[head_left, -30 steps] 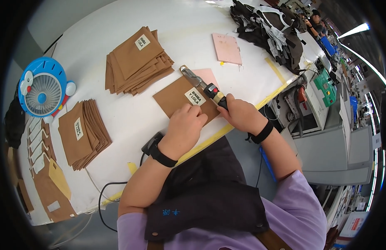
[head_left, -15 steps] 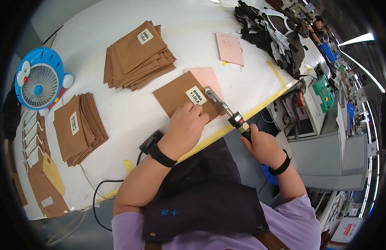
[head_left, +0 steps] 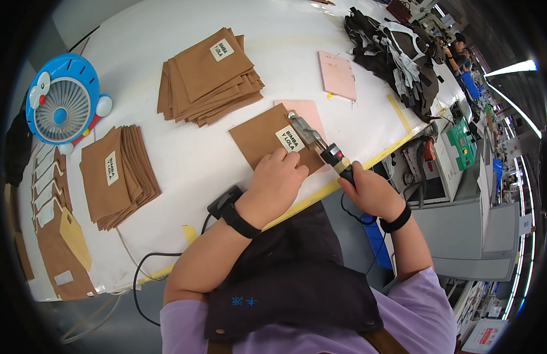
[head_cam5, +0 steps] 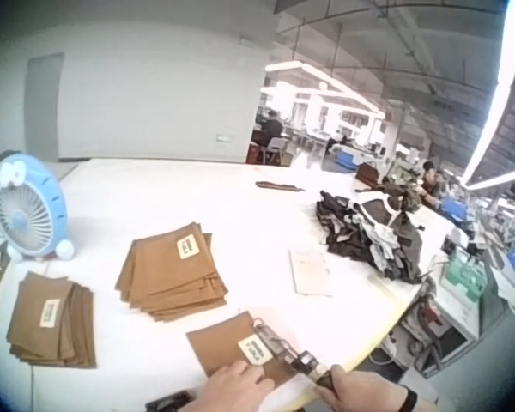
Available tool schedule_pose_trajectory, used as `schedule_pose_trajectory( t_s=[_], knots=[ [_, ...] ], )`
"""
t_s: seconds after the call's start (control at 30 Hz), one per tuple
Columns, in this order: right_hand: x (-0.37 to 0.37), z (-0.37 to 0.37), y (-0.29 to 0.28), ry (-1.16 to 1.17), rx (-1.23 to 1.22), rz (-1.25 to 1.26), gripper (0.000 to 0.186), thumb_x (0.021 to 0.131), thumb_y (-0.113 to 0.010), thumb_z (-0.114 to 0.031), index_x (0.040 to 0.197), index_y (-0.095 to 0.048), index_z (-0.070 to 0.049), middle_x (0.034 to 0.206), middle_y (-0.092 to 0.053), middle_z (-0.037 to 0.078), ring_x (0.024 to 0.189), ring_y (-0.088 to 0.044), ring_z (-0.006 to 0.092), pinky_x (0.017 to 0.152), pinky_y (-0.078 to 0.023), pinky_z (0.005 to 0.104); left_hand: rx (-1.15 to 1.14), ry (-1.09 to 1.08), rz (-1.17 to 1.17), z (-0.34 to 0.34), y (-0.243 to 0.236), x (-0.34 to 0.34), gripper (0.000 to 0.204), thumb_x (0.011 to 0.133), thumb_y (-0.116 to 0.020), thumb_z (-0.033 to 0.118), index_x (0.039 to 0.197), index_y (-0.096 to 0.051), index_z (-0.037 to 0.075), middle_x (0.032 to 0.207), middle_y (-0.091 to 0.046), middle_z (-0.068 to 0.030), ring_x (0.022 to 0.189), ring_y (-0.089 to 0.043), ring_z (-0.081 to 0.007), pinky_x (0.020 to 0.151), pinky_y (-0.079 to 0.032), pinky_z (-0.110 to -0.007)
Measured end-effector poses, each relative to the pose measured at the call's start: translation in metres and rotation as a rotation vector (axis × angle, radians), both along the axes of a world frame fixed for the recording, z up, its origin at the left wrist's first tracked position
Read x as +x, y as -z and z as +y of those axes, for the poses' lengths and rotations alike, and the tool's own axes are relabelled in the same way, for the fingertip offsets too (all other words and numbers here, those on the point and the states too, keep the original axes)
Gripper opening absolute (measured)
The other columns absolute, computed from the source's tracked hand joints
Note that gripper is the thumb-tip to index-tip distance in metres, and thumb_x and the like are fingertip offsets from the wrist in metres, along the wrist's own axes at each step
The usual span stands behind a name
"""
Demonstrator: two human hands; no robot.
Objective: Use a heated edge-ironing tool to finish the edges of small leather pieces.
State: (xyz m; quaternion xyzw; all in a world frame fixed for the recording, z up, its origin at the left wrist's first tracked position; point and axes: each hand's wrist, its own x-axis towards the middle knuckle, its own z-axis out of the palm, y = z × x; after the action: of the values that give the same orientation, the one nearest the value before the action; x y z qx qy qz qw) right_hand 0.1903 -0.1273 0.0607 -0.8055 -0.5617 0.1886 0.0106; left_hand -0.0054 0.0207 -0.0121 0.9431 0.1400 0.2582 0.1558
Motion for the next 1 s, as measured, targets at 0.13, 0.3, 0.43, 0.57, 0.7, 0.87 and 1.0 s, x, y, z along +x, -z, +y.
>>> schedule_pose_trajectory(
  t_s=[0.13,0.3,0.43,0.57,0.7,0.87,1.0],
  knots=[
    [0.008,0.041,0.019,-0.058,0.156,-0.036,0.041,0.102,-0.057,-0.035,0.099,-0.049,0.005,0.077,-0.067,0.027,0.073,-0.067,0.0461,0.066,-0.053,0.0527,0.005,0.009,0.011,0.001,0.0,0.003,0.008,0.079,-0.061,0.006,0.082,-0.068,0.007,0.093,-0.062,-0.0044,0.091,-0.059,-0.0242,0.08,-0.053,-0.037],
    [0.008,0.05,0.023,-0.047,0.157,-0.033,0.04,0.101,-0.058,-0.034,0.099,-0.049,0.004,0.076,-0.067,0.026,0.073,-0.067,0.0462,0.066,-0.053,0.053,0.012,0.006,-0.018,0.003,0.001,0.001,0.008,0.079,-0.062,0.005,0.082,-0.07,0.006,0.093,-0.062,-0.0041,0.092,-0.059,-0.0237,0.081,-0.054,-0.036],
    [0.001,-0.008,0.012,-0.024,0.05,-0.04,0.041,0.101,-0.058,-0.034,0.111,-0.046,0.004,0.074,-0.065,0.026,0.071,-0.065,0.0453,0.063,-0.05,0.0516,0.009,0.005,-0.013,0.003,0.003,0.0,0.008,0.078,-0.063,0.004,0.082,-0.07,0.006,0.094,-0.063,-0.0039,0.092,-0.059,-0.0236,0.081,-0.054,-0.036],
    [-0.003,-0.06,-0.008,0.041,-0.045,0.015,0.04,0.101,-0.059,-0.034,0.109,-0.047,0.004,0.073,-0.064,0.024,0.07,-0.064,0.0447,0.063,-0.051,0.0518,0.007,0.004,-0.005,0.002,0.0,0.0,0.008,0.079,-0.062,0.004,0.082,-0.07,0.006,0.094,-0.063,-0.004,0.092,-0.059,-0.0237,0.081,-0.053,-0.036],
    [0.001,-0.059,-0.01,0.03,-0.054,0.041,0.039,0.1,-0.062,-0.032,0.108,-0.048,0.003,0.071,-0.063,0.025,0.07,-0.064,0.0443,0.062,-0.05,0.0499,0.009,0.009,-0.006,0.003,0.001,0.001,0.008,0.078,-0.063,0.004,0.082,-0.07,0.006,0.093,-0.062,-0.0041,0.092,-0.059,-0.0239,0.082,-0.053,-0.036],
    [0.012,0.006,0.005,-0.032,0.041,0.043,0.04,0.102,-0.058,-0.035,0.104,-0.047,0.003,0.071,-0.064,0.022,0.063,-0.065,0.0383,0.058,-0.051,0.0464,0.028,0.014,-0.005,0.001,0.002,0.003,0.009,0.078,-0.063,0.004,0.083,-0.07,0.007,0.093,-0.063,-0.0041,0.092,-0.059,-0.024,0.082,-0.053,-0.036],
    [0.009,0.042,0.008,0.096,-0.027,0.232,0.039,0.105,-0.055,-0.035,0.111,-0.047,0.003,0.071,-0.063,0.014,0.054,-0.063,0.0209,0.051,-0.049,0.0352,0.032,0.016,-0.018,0.001,0.0,0.002,0.008,0.078,-0.063,0.004,0.083,-0.069,0.006,0.094,-0.063,-0.0041,0.092,-0.059,-0.0243,0.082,-0.053,-0.036]
  ],
)
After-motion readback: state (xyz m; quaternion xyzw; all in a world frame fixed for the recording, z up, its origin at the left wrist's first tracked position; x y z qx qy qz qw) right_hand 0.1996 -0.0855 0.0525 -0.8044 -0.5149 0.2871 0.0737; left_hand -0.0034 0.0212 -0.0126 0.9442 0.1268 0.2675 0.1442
